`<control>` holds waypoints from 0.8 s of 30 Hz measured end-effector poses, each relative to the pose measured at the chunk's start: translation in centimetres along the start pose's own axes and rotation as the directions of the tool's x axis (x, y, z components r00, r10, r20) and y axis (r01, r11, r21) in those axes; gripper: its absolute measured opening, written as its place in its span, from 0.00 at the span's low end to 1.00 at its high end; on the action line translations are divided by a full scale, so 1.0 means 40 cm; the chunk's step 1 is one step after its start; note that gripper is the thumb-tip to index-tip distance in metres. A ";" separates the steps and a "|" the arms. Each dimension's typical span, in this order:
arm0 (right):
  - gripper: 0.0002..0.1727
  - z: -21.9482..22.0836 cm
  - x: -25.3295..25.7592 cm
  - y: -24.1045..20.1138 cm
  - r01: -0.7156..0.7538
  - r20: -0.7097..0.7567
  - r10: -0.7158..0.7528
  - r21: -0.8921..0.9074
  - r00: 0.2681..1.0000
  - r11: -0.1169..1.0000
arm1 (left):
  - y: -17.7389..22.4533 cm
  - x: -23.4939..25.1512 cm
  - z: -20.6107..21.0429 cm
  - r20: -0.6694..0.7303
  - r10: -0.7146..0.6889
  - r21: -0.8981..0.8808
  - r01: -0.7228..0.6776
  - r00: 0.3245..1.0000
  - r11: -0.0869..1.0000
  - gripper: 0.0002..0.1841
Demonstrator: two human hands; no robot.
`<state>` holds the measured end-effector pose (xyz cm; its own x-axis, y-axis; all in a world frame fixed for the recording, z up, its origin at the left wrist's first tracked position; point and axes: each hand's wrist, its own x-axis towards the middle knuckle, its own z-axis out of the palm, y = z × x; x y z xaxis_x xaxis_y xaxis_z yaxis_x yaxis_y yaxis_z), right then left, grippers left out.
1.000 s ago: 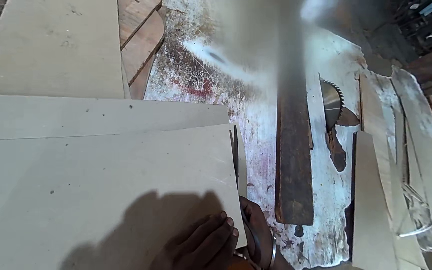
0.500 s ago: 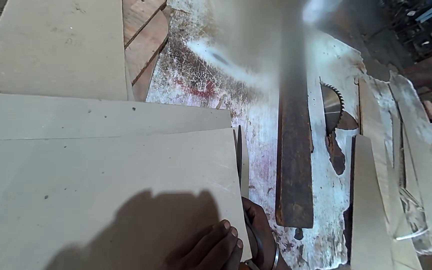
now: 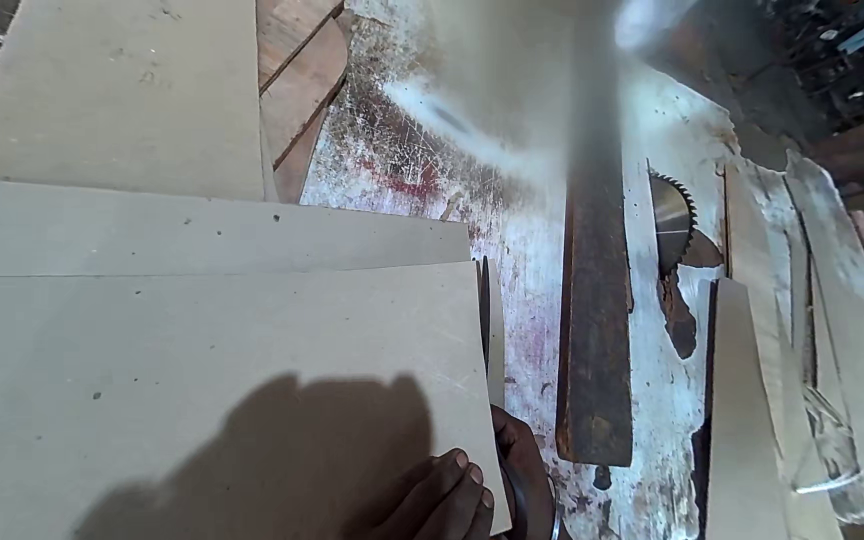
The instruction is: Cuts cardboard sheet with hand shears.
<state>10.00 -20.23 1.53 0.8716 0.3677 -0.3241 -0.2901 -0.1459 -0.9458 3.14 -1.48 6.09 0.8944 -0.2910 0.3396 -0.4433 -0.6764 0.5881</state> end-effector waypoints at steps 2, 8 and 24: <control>0.14 -0.008 0.013 -0.006 0.015 0.000 -0.015 -0.054 1.000 0.998 | 0.006 -0.004 -0.003 0.005 0.005 -0.012 -0.005 1.000 1.000 0.14; 0.19 -0.013 0.029 -0.026 0.020 0.010 -0.018 -0.210 1.000 0.977 | 0.011 0.002 -0.020 0.000 0.010 -0.011 -0.010 1.000 1.000 0.14; 0.21 -0.020 0.054 -0.028 0.021 0.044 -0.011 -0.234 0.999 0.972 | 0.011 -0.008 -0.028 0.029 -0.009 -0.060 0.011 1.000 0.998 0.13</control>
<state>12.52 -20.01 1.91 0.8566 0.4091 -0.3145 -0.1713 -0.3494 -0.9212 2.59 -0.93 7.07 0.8998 -0.3039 0.3130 -0.4363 -0.6375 0.6351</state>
